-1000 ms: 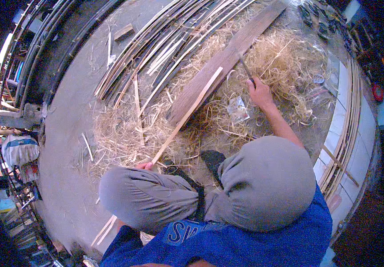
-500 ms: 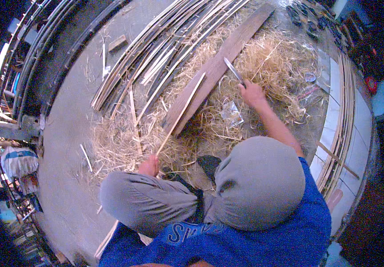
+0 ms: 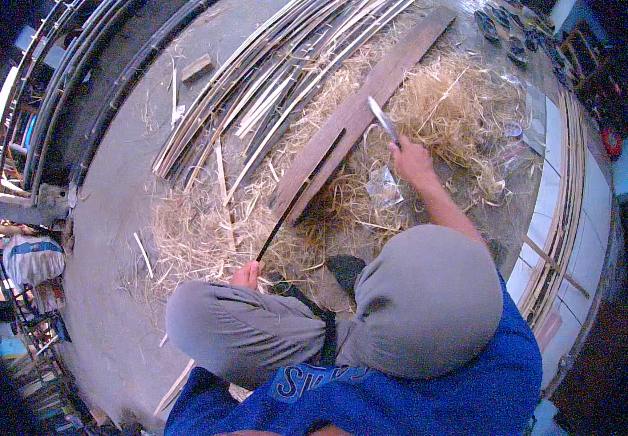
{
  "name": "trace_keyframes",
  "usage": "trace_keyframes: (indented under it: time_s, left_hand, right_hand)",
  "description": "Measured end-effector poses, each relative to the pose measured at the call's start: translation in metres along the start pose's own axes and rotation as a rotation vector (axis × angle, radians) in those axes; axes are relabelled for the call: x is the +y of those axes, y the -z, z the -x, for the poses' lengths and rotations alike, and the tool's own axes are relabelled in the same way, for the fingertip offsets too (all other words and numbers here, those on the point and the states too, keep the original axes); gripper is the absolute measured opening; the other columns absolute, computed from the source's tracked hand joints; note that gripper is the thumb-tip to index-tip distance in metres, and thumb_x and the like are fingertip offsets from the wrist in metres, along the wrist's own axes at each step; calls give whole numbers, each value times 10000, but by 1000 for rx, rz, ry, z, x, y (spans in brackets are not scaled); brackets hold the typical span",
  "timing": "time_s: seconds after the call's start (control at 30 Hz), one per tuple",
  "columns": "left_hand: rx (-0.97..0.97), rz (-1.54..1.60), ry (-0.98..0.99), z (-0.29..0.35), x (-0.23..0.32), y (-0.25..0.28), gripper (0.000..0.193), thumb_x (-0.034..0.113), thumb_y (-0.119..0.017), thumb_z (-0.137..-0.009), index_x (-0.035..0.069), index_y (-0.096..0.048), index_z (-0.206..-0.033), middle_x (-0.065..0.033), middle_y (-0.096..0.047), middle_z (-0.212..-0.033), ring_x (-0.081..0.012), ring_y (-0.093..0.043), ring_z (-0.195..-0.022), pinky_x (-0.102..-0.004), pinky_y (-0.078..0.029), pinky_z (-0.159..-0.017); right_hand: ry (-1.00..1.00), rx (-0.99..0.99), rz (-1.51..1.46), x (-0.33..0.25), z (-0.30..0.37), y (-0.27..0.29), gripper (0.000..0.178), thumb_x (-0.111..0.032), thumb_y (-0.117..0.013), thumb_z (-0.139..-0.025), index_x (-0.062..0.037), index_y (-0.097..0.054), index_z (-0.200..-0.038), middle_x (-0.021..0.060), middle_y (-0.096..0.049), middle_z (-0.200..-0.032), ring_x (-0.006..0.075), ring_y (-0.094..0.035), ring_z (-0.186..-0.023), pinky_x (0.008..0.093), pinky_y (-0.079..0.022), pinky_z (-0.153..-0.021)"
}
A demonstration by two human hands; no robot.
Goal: The person sits on the floor and uses a knife to shave thin strips of bamboo, repeatedly scraping the surface to smooth and thin the material. The person occasionally inspects the strips and adjusts their grip while continuing the shaving process.
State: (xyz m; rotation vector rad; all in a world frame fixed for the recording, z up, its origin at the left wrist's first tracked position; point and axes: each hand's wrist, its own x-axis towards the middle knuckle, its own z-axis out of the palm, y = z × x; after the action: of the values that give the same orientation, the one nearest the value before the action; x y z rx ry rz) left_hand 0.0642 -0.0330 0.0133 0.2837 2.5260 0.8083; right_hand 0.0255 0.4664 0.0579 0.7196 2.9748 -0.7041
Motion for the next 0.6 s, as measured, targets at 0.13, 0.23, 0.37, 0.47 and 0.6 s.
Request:
trace_keyframes:
  time_s: [0.13, 0.23, 0.37, 0.47, 0.6]
  left_hand:
    - [-122, 39, -16, -34, -5, -6, 429, 425, -406, -961, 40, -587, -910, -208, -606, -721, -394, -598, -699, -468, -442, -625]
    - [83, -33, -118, -47, 20, -25, 426, 422, -388, -963, 35, -559, -921, -232, -609, -726, -431, -596, -736, -506, -445, -645]
    - [81, -290, -101, -36, 50, -2, 398, 402, -351, -975, 46, -523, -928, -249, -607, -707, -461, -590, -699, -552, -448, -620]
    - [65, -379, -185, -41, 44, 6, 372, 384, -330, -983, 63, -513, -935, -249, -612, -692, -462, -594, -647, -561, -461, -589]
    - [54, -395, -112, -36, 67, 10, 363, 385, -320, -985, 73, -504, -960, -254, -611, -694, -455, -606, -669, -566, -467, -600]
  right_hand:
    - [119, 13, -108, -2, 34, 2, 370, -390, -500, -920, -98, -562, -1139, 237, -640, -883, 420, -626, -817, 503, -497, -712]
    - [439, -167, -87, -34, 90, -53, 393, -383, -517, -917, -115, -540, -1203, 209, -638, -952, 390, -631, -791, 466, -506, -692]
    - [519, -355, 69, -52, 106, -53, 446, -436, -524, -902, -152, -502, -1245, 206, -626, -914, 389, -632, -769, 468, -519, -649]
    - [311, -3, 37, -15, 54, -37, 452, -451, -515, -902, -161, -500, -1249, 221, -620, -886, 405, -630, -776, 483, -519, -658]
    - [259, -63, 42, -35, 51, -21, 424, -451, -492, -914, -141, -525, -1201, 223, -625, -864, 419, -626, -798, 506, -505, -700]
